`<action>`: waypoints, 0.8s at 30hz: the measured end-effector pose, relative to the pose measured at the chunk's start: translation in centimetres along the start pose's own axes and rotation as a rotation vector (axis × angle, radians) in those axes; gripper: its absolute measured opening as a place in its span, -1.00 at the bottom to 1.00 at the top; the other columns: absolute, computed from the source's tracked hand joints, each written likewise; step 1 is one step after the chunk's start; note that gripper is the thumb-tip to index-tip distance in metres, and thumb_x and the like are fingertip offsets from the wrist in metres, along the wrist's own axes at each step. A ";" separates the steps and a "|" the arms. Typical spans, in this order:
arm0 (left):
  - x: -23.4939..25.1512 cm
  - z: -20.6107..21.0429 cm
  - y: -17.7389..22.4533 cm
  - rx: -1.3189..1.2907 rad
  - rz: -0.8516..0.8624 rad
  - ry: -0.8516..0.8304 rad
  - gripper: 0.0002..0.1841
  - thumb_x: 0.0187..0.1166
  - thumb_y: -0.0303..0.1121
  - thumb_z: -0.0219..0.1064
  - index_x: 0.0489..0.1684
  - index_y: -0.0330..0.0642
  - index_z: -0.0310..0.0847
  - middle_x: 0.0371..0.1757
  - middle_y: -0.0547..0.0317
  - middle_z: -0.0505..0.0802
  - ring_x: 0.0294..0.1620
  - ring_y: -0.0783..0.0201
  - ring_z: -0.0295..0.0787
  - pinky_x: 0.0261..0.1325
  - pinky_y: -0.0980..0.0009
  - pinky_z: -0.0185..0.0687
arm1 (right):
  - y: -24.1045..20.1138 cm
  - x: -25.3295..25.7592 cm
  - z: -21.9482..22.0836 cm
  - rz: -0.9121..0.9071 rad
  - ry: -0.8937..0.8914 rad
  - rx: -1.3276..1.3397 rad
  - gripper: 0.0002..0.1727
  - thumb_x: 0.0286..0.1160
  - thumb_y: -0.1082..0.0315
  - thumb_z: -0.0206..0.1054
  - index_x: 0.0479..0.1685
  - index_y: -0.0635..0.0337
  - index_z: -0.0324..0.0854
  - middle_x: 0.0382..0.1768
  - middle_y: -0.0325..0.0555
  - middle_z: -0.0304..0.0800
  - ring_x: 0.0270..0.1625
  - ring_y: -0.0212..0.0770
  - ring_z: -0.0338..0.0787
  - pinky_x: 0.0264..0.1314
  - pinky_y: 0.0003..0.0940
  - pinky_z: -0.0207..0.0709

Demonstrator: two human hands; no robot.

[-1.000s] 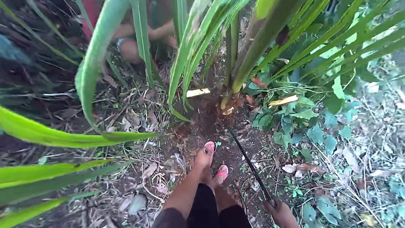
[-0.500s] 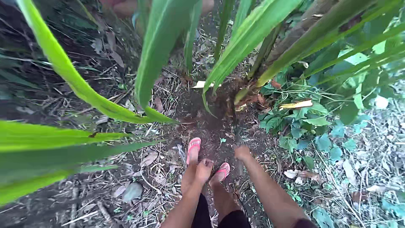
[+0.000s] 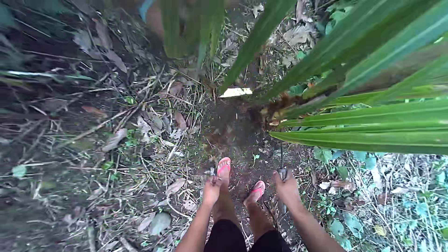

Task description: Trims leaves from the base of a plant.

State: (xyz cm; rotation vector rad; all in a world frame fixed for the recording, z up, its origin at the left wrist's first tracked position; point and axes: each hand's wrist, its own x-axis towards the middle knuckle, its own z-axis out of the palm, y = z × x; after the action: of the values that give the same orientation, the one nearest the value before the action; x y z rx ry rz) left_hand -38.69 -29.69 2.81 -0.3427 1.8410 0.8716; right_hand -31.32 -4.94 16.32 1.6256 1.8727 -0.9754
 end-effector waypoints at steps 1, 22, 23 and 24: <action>0.4 -1.1 0.4 -0.007 -0.004 0.015 -0.70 0.78 -0.33 0.19 0.21 -0.38 0.66 0.04 -0.16 0.84 0.07 0.05 0.80 0.29 0.01 0.65 | -0.9 0.7 0.2 -0.014 0.047 0.017 -0.38 0.78 0.13 0.25 0.59 0.43 0.31 0.11 0.37 0.74 0.15 0.23 0.79 0.31 0.22 0.60; 3.4 -5.5 5.6 -0.148 0.033 -0.006 -0.71 0.78 -0.39 0.15 0.21 -0.45 0.61 0.01 -0.15 0.80 0.00 0.13 0.76 0.19 0.14 0.67 | -5.7 4.1 0.8 0.101 -0.312 -0.245 -0.43 0.76 0.13 0.26 0.50 0.45 0.41 0.11 0.39 0.71 0.13 0.24 0.75 0.30 0.22 0.55; 4.0 -5.8 7.4 -0.106 0.042 -0.006 -0.69 0.79 -0.36 0.14 0.25 -0.43 0.60 0.03 -0.17 0.81 0.02 0.09 0.78 0.19 0.09 0.67 | -5.5 3.9 0.8 0.087 -0.303 -0.256 -0.40 0.76 0.12 0.27 0.54 0.43 0.38 0.09 0.38 0.72 0.11 0.23 0.76 0.28 0.22 0.57; 4.5 -5.9 9.6 -0.062 0.055 -0.007 -0.66 0.80 -0.32 0.15 0.28 -0.40 0.61 0.05 -0.18 0.83 0.04 0.04 0.80 0.21 0.02 0.69 | -5.4 4.0 0.7 0.072 -0.297 -0.264 -0.40 0.75 0.11 0.26 0.55 0.41 0.38 0.06 0.35 0.73 0.06 0.20 0.78 0.23 0.20 0.60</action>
State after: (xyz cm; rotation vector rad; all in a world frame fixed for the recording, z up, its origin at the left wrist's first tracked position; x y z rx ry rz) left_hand -50.33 -26.50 3.98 -0.3286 1.8276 0.9682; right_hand -37.41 -3.19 14.04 1.3062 1.6522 -0.8458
